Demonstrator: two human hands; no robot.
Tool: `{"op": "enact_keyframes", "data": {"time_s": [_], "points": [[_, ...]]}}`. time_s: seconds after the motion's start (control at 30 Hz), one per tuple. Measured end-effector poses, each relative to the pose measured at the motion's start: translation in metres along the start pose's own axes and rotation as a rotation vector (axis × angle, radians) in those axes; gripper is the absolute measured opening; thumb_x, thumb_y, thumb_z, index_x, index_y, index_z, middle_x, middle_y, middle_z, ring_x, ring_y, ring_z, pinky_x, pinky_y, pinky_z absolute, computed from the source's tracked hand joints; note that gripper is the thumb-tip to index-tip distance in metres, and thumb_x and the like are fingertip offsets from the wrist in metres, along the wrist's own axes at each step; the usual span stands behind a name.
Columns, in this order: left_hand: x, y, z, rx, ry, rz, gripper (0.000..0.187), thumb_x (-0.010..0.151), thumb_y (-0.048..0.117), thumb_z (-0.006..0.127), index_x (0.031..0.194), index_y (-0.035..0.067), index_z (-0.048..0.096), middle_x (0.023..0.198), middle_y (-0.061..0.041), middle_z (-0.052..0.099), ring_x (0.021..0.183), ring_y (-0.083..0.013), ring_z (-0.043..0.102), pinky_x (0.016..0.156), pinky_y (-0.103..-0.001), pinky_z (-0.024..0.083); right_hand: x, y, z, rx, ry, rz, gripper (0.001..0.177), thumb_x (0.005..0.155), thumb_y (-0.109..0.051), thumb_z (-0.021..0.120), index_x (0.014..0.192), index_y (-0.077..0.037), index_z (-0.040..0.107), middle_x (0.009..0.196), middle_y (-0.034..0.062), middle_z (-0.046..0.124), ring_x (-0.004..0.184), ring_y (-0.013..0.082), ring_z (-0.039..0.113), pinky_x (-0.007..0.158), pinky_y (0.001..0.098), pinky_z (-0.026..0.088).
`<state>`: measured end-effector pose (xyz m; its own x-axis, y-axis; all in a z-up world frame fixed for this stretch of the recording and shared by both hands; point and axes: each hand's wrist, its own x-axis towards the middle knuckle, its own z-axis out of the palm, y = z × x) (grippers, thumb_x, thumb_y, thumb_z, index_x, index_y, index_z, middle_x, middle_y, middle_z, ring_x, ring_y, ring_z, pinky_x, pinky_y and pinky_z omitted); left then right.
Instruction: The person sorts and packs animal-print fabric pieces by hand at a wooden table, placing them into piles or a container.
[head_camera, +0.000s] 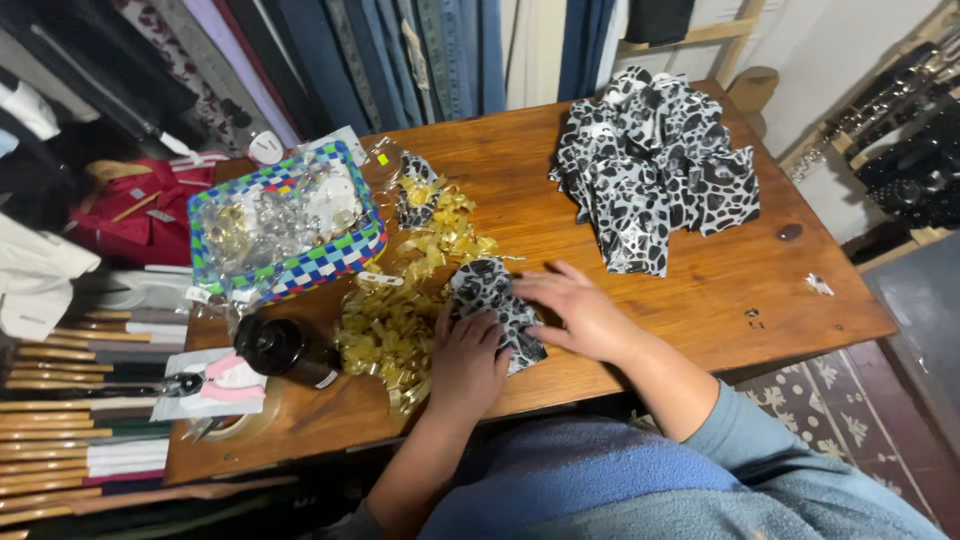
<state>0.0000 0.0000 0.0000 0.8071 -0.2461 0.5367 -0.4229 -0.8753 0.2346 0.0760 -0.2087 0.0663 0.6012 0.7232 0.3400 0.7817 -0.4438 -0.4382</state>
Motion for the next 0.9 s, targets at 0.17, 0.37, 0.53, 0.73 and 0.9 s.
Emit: {"op": "enact_keyframes", "data": {"time_s": [0.17, 0.37, 0.53, 0.73, 0.9], "points": [[0.016, 0.024, -0.023, -0.025, 0.09, 0.086, 0.029, 0.092, 0.025, 0.07, 0.115, 0.008, 0.073, 0.12, -0.009, 0.07, 0.119, -0.0271, 0.064, 0.12, -0.059, 0.025, -0.039, 0.086, -0.057, -0.394, 0.144, 0.489, 0.05, 0.09, -0.041, 0.073, 0.13, -0.012, 0.065, 0.118, 0.0089, 0.073, 0.117, 0.0286, 0.067, 0.106, 0.0445, 0.046], [0.026, 0.048, -0.013, -0.153, 0.044, 0.163, 0.024, 0.094, 0.026, 0.067, 0.115, 0.015, 0.07, 0.121, -0.001, 0.067, 0.122, -0.0218, 0.062, 0.12, -0.06, 0.026, -0.079, 0.155, -0.036, -0.065, 0.287, 0.971, 0.073, 0.083, -0.044, 0.082, 0.144, -0.016, 0.053, 0.113, 0.0105, 0.071, 0.109, 0.0347, 0.069, 0.097, 0.0484, 0.051], [0.034, 0.056, -0.029, -0.287, 0.019, 0.257, 0.024, 0.096, 0.02, 0.065, 0.112, 0.003, 0.07, 0.122, -0.009, 0.07, 0.114, -0.0285, 0.066, 0.12, -0.061, 0.027, -0.081, 0.138, -0.045, 0.199, 0.43, 0.931, 0.065, 0.09, -0.022, 0.076, 0.147, -0.015, 0.047, 0.085, -0.0043, 0.063, 0.079, 0.0156, 0.062, 0.078, 0.0327, 0.045], [0.051, 0.068, -0.038, -0.415, -0.255, -0.076, 0.051, 0.099, 0.037, 0.056, 0.141, 0.009, 0.054, 0.146, -0.007, 0.059, 0.139, -0.0327, 0.048, 0.123, -0.052, 0.024, -0.082, 0.097, -0.06, 0.503, 0.528, 0.588, 0.007, 0.092, -0.017, 0.078, 0.098, -0.016, 0.075, 0.071, -0.0083, 0.06, 0.06, 0.0026, 0.046, 0.06, 0.0174, 0.037], [0.063, 0.075, -0.024, -1.437, -0.348, -0.674, 0.1, 0.087, 0.028, 0.082, 0.158, -0.002, 0.02, 0.149, -0.028, 0.047, 0.137, -0.0378, 0.053, 0.115, -0.053, 0.042, -0.057, 0.055, -0.01, 1.114, 0.729, 0.463, 0.023, 0.084, 0.0, 0.078, 0.104, -0.002, 0.069, 0.069, 0.0086, 0.072, 0.061, 0.0119, 0.071, 0.054, 0.0198, 0.058]]}}
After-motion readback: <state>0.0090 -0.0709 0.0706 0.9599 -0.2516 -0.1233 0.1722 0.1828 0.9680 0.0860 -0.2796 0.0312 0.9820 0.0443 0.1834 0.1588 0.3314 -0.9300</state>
